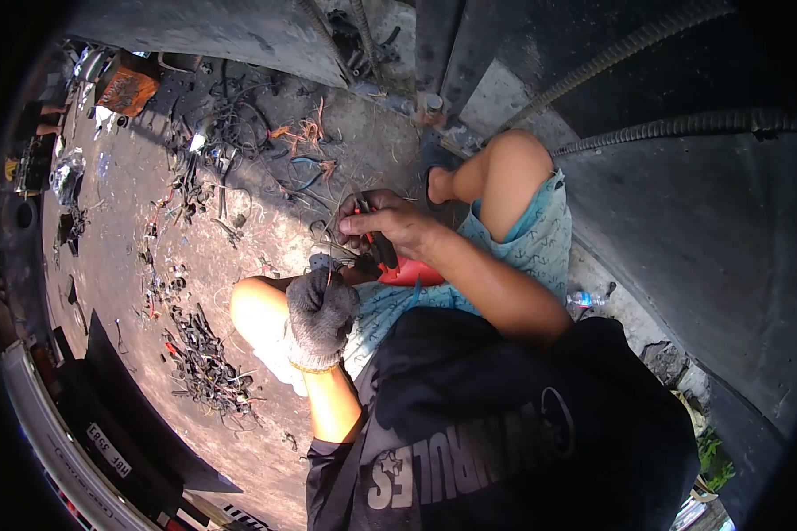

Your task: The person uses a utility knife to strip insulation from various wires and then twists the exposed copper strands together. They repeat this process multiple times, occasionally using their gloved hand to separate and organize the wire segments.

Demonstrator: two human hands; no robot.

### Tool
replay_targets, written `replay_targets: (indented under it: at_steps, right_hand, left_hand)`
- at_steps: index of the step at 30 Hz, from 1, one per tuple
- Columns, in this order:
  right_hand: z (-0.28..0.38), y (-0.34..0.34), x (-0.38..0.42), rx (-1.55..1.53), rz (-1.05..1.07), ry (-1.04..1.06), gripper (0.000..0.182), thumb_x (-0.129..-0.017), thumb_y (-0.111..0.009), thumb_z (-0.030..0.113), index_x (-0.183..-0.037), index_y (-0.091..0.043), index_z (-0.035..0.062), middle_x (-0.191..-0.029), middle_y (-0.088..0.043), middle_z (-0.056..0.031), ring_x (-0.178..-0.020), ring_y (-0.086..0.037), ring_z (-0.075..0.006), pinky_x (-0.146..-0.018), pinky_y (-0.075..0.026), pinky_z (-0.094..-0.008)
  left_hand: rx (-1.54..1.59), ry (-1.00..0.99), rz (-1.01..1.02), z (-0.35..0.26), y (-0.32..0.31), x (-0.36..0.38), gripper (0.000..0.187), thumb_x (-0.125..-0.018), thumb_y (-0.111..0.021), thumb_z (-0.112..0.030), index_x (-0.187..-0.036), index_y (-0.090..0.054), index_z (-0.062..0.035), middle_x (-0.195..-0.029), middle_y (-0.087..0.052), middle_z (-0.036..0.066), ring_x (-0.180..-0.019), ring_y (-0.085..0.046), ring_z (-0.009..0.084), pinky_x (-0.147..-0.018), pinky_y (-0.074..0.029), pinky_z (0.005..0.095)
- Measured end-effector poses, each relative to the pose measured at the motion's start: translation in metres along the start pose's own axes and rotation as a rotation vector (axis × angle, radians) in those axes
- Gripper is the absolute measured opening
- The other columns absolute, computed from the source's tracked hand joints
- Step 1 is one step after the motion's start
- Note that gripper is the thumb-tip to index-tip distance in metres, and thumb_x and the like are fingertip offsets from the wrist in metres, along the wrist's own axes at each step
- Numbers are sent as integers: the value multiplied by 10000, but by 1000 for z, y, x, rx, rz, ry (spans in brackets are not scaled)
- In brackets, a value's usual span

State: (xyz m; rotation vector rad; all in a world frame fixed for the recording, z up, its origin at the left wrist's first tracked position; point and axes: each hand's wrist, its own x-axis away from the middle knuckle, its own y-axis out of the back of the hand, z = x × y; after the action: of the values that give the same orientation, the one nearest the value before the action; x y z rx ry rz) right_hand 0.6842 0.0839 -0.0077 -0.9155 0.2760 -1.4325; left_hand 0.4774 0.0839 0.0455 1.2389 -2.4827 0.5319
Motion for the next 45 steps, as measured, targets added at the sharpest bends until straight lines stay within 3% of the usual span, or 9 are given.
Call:
replay_targets:
  at_steps: [4,7,9,16,21,31,35,40,45]
  right_hand:
    - [4,-5,4,-55,-35,20,136,-837,-698,134,-880,-641,20,-783,-649,-58,-713,-611,-127,-666,-477,-258]
    - [2,-7,5,50,-57,78,118,-829,-692,124,-839,-638,19,-758,-644,-56,-710,-606,-126,-670,-478,-268]
    - [-3,-5,2,140,-81,113,111,-830,-682,125,-817,-636,25,-738,-634,-44,-691,-595,-120,-657,-473,-268]
    - [-5,5,-2,579,-3,308,79,-808,-614,88,-783,-580,20,-720,-585,-13,-689,-563,-86,-635,-460,-254]
    - [1,3,6,368,-45,190,75,-788,-631,75,-807,-601,9,-720,-596,-25,-653,-566,-91,-577,-447,-249]
    - [5,9,2,394,-169,119,109,-762,-604,31,-843,-656,-20,-723,-621,-41,-633,-563,-97,-547,-455,-253]
    - [6,23,7,443,-212,77,115,-774,-612,54,-851,-662,-16,-722,-627,-50,-624,-564,-107,-565,-460,-250]
    - [-6,18,5,861,-298,620,133,-802,-625,126,-761,-657,3,-743,-625,-104,-629,-573,-195,-632,-482,-329]
    - [18,13,3,184,-108,456,162,-851,-536,101,-914,-654,11,-878,-626,-63,-681,-542,-108,-644,-464,-261]
  left_hand:
    - [-916,-721,-114,3,-21,-17,291,-970,-497,-202,-782,-605,-8,-602,-532,32,-511,-481,131,-477,-356,285]
    - [-791,-406,73,9,-19,-17,207,-615,-652,14,-779,-539,-39,-713,-580,136,-581,-569,306,-496,-409,399]
    - [-527,-71,83,42,5,-25,236,-667,-687,-22,-882,-592,-1,-822,-640,116,-662,-632,244,-559,-482,375]
    - [-825,-657,-151,-23,-24,-45,246,-880,-571,-41,-1116,-625,7,-889,-657,93,-768,-616,140,-650,-492,242]
    - [-334,56,-254,-36,-32,-55,163,-886,-590,-118,-837,-635,31,-674,-596,64,-635,-548,118,-555,-442,289]
    - [-1368,-666,-456,-16,10,-111,229,-868,-585,-235,-734,-614,-51,-671,-593,178,-633,-600,374,-576,-461,447]
    - [-472,-113,-564,-18,44,-140,211,-884,-580,-224,-823,-604,-23,-708,-627,41,-608,-608,186,-569,-489,314]
    - [815,-135,-302,-35,4,-151,240,-892,-438,-199,-707,-501,-58,-966,-663,160,-860,-596,310,-1046,-414,543]
    - [1061,-244,177,44,27,-206,271,-919,-437,-313,-721,-512,-143,-672,-527,2,-589,-482,197,-692,-470,453]
